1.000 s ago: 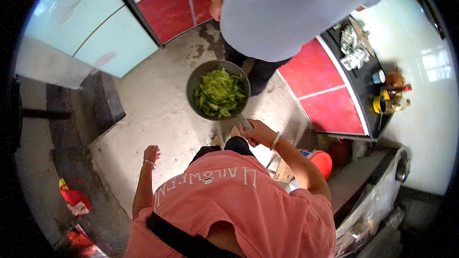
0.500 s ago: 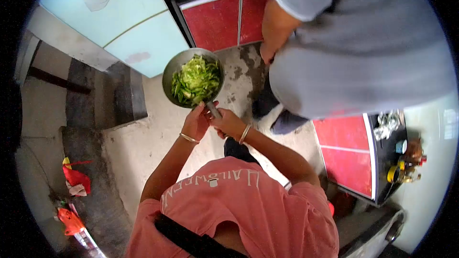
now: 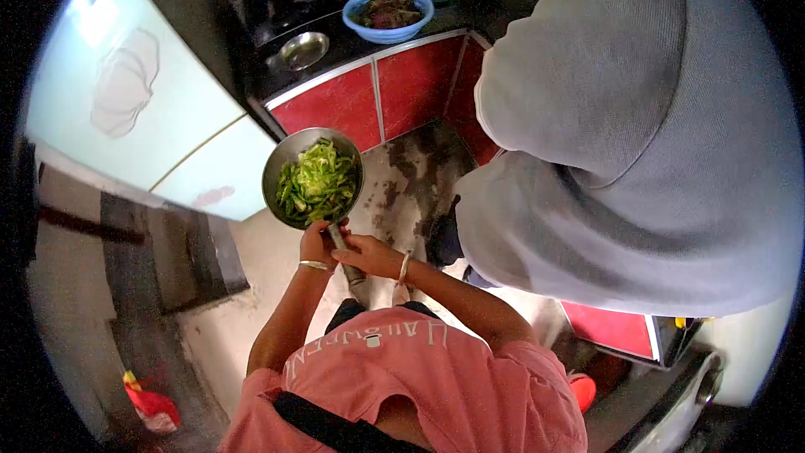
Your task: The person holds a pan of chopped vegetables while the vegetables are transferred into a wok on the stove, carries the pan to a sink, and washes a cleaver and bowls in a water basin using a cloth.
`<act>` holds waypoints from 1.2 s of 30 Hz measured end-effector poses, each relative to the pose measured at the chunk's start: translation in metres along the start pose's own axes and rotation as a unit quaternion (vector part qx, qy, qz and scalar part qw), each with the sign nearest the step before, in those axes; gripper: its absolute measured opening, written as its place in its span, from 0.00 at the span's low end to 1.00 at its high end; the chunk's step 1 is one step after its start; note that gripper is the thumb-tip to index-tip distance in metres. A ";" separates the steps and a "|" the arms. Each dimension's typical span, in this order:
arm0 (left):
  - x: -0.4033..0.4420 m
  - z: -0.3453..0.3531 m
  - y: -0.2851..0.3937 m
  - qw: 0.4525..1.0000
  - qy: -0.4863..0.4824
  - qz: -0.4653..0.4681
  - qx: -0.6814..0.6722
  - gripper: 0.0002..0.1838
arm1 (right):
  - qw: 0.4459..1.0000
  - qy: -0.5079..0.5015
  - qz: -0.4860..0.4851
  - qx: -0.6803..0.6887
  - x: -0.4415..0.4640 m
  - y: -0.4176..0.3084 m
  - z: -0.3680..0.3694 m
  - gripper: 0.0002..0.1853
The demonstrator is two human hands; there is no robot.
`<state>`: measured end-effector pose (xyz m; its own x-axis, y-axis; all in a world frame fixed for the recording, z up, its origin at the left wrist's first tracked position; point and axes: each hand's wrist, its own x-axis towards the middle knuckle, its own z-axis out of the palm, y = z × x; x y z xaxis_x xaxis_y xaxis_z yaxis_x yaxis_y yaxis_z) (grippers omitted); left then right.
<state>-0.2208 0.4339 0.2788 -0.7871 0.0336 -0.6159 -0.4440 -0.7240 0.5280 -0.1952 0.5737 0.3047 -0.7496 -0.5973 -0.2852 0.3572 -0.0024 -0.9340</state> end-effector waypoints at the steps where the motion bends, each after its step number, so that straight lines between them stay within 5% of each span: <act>1: 0.007 0.004 0.009 1.000 -0.007 -0.008 0.021 0.16 | 1.000 0.008 0.020 0.001 0.004 -0.005 -0.009 0.13; 16: 0.202 0.080 0.085 0.909 -0.084 -0.172 0.371 0.11 | 0.902 0.399 -0.006 0.162 0.063 0.050 -0.167 0.11; 23: 0.224 0.114 0.078 0.850 -0.106 -0.235 0.460 0.09 | 0.841 0.484 -0.026 0.241 0.047 0.059 -0.158 0.10; 36: 0.305 0.169 0.028 0.795 -0.173 -0.258 0.521 0.13 | 0.826 0.500 -0.047 0.254 0.054 0.081 -0.242 0.09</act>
<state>-0.5453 0.5399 0.2046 -0.3749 0.4589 -0.8055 -0.7183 0.4056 0.5654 -0.3411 0.7352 0.1614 -0.7827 0.3856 -0.4886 0.2677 -0.5002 -0.8235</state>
